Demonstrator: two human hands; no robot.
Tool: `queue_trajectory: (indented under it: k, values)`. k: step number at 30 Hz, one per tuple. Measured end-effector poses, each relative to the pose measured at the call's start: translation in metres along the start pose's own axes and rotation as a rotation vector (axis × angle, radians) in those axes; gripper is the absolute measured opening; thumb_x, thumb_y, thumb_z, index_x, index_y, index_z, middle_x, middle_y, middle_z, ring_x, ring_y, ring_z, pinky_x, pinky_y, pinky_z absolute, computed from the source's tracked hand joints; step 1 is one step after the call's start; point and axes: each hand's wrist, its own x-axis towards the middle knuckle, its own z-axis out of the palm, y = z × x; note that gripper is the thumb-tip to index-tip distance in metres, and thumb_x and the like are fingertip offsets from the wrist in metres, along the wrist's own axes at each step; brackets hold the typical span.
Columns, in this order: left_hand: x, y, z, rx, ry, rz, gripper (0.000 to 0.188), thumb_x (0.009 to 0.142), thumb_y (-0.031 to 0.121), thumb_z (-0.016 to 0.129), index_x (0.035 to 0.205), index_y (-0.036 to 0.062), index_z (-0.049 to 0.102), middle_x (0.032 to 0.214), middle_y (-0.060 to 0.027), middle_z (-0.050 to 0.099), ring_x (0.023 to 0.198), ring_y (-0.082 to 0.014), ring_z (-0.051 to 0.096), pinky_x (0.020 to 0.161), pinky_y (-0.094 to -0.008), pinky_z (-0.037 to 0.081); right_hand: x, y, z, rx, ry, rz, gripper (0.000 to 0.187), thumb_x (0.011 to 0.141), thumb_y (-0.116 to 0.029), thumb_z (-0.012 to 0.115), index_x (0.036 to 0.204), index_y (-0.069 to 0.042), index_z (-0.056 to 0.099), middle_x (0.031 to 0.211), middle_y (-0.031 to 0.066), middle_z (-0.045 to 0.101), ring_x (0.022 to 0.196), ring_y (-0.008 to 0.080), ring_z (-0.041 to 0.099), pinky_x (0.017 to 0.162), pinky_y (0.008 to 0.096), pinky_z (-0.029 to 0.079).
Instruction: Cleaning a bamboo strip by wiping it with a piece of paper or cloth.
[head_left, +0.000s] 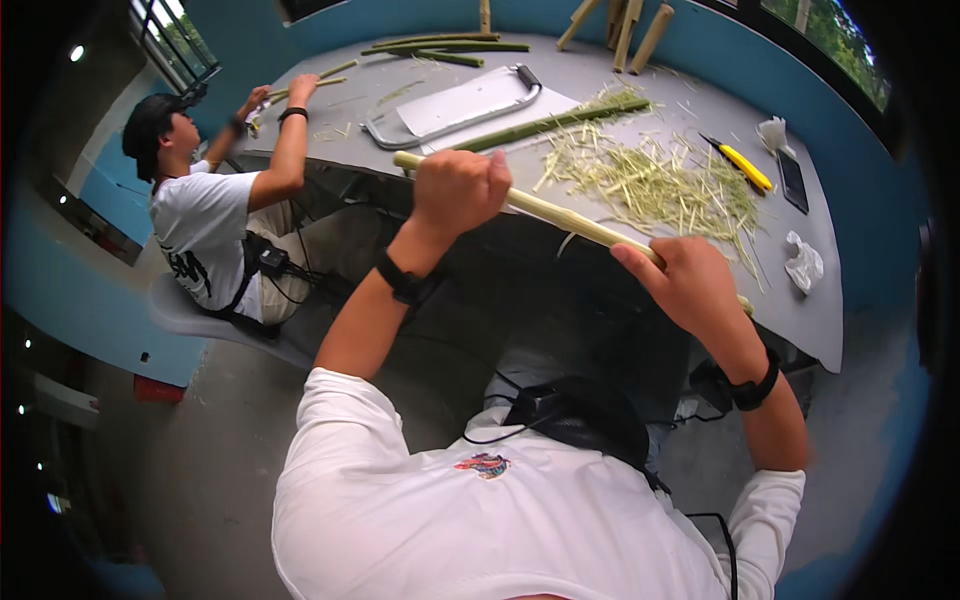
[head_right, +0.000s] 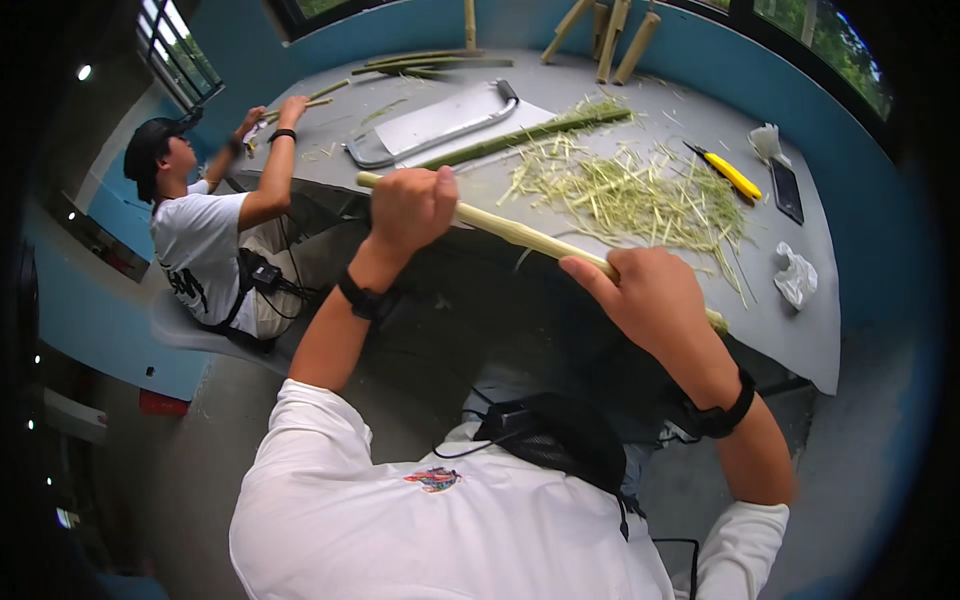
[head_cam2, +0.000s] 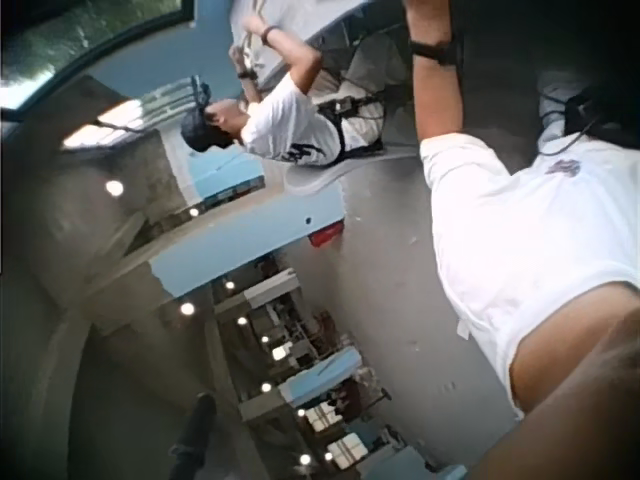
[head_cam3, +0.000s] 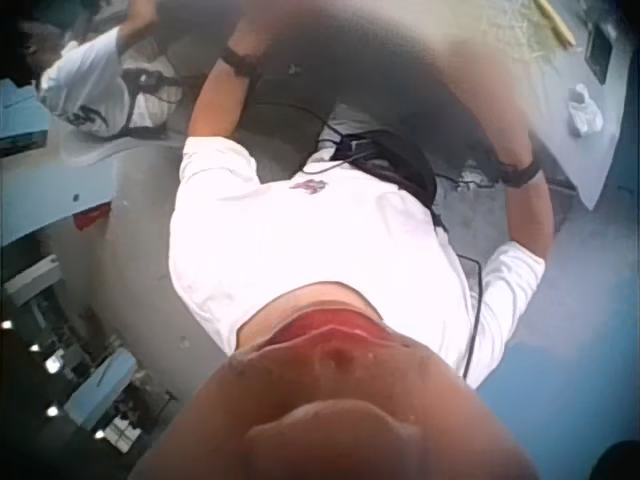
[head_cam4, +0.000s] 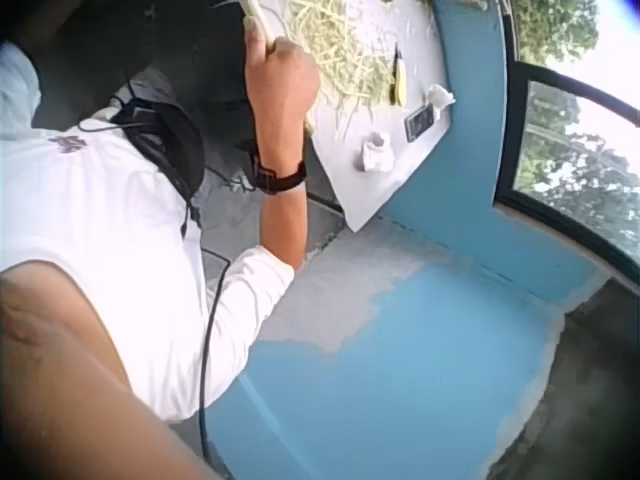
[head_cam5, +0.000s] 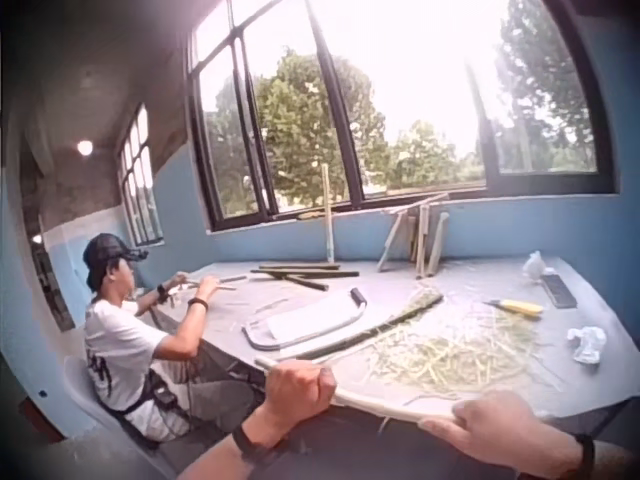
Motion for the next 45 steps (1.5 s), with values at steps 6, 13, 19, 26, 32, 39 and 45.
queue_trajectory:
  k: [6,13,19,26,32,39,45]
  values:
    - [-0.153,-0.008,-0.023,0.105,-0.123,-0.191,0.048,0.109,0.019,0.057,0.064,0.0029,0.058,0.062,-0.0182,0.057,0.06,-0.0421,0.059,0.059,-0.055,0.044,-0.021,-0.008,0.096,0.182,-0.378,-0.123,0.065,0.102,-0.068,0.067,0.091,-0.004,0.08,0.071,0.0177,0.07,0.071,0.0397,0.071,0.07,0.0509,0.056]
    - [-0.229,-0.008,-0.018,0.186,-0.426,-0.439,0.055,0.11,0.028,0.055,0.063,0.001,0.063,0.065,-0.0187,0.065,0.064,-0.0412,0.065,0.065,-0.053,0.051,0.013,0.014,0.19,0.225,-0.668,-0.157,0.089,0.101,-0.082,0.058,0.086,0.003,0.078,0.066,0.0207,0.064,0.063,0.0379,0.066,0.064,0.0496,0.053]
    - [-0.278,-0.041,0.004,-0.35,-1.162,-0.881,0.063,0.114,0.041,0.045,0.084,-0.0076,0.071,0.082,-0.0273,0.073,0.08,-0.0471,0.072,0.079,-0.0528,0.056,0.021,0.024,0.243,-0.063,-0.306,-0.423,0.073,0.098,-0.08,0.06,0.095,-0.01,0.082,0.075,0.018,0.074,0.071,0.0418,0.074,0.064,0.051,0.06]
    - [-0.274,-0.025,0.019,0.145,-0.818,-0.684,0.064,0.113,0.04,0.045,0.077,-0.0025,0.076,0.082,-0.0281,0.075,0.083,-0.0507,0.075,0.081,-0.0594,0.06,0.035,0.041,0.29,-0.101,-0.256,-0.43,0.069,0.1,-0.078,0.059,0.098,-0.012,0.081,0.085,0.0142,0.078,0.075,0.0397,0.077,0.07,0.05,0.061]
    - [-0.319,-0.049,0.035,0.324,-0.525,-0.467,0.063,0.111,0.032,0.051,0.059,0.0031,0.07,0.061,-0.022,0.069,0.057,-0.0424,0.071,0.057,-0.0527,0.059,0.05,0.028,0.298,0.071,-0.484,-0.431,0.085,0.105,-0.078,0.053,0.093,0.002,0.079,0.078,0.0261,0.071,0.073,0.0459,0.073,0.071,0.0528,0.059]
    - [-0.349,-0.056,0.043,0.204,-0.427,-0.402,0.056,0.109,0.027,0.055,0.059,0.0051,0.066,0.061,-0.0189,0.066,0.056,-0.0413,0.068,0.057,-0.0524,0.056,0.057,0.026,0.297,0.325,-0.933,-0.211,0.085,0.108,-0.079,0.046,0.073,-0.004,0.064,0.057,0.0082,0.052,0.053,0.0219,0.056,0.052,0.0401,0.047]
    - [-0.326,-0.049,0.035,-0.029,-0.425,-0.386,0.043,0.113,0.028,0.053,0.082,0.0035,0.067,0.08,-0.0177,0.07,0.079,-0.0424,0.069,0.072,-0.055,0.054,0.055,0.042,0.308,0.611,-1.262,-0.021,0.079,0.105,-0.086,0.042,0.073,-0.015,0.054,0.06,-0.0057,0.042,0.052,0.0078,0.045,0.047,0.0284,0.037]
